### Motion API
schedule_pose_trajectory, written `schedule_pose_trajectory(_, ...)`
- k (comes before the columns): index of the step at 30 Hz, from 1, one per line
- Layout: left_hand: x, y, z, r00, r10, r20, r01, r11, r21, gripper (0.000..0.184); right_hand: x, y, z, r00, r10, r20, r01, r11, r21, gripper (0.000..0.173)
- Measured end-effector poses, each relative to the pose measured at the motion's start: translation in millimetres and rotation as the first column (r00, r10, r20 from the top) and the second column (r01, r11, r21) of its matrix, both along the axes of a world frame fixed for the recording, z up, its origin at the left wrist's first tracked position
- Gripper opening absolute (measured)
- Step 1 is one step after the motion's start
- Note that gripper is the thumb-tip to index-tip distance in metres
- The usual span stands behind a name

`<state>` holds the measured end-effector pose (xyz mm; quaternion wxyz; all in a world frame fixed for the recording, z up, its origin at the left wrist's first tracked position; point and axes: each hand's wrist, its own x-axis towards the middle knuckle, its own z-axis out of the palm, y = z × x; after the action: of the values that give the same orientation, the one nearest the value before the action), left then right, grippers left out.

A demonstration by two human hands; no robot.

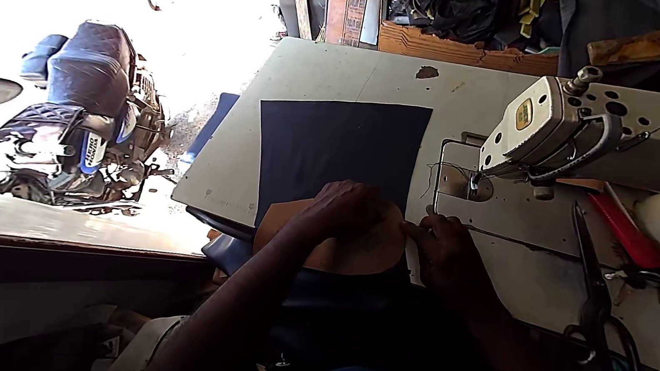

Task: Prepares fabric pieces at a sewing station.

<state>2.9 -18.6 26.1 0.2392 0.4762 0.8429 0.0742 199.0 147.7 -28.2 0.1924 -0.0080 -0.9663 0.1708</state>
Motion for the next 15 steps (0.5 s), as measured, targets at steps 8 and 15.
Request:
schedule_pose_trajectory(8,-8.5,2.6,0.3,0.999,-0.024,0.027,0.023,0.999,0.039,0.038,-1.3,-1.4,2.3,1.000,-0.013,0.021,0.012,0.999,0.037,0.035)
schedule_pose_trajectory(15,-28.8,16.0,0.5,0.992,-0.119,0.033,0.117,0.991,0.057,0.036,-4.4,-0.9,0.4,1.000,-0.017,0.002,0.017,0.999,0.041,0.034)
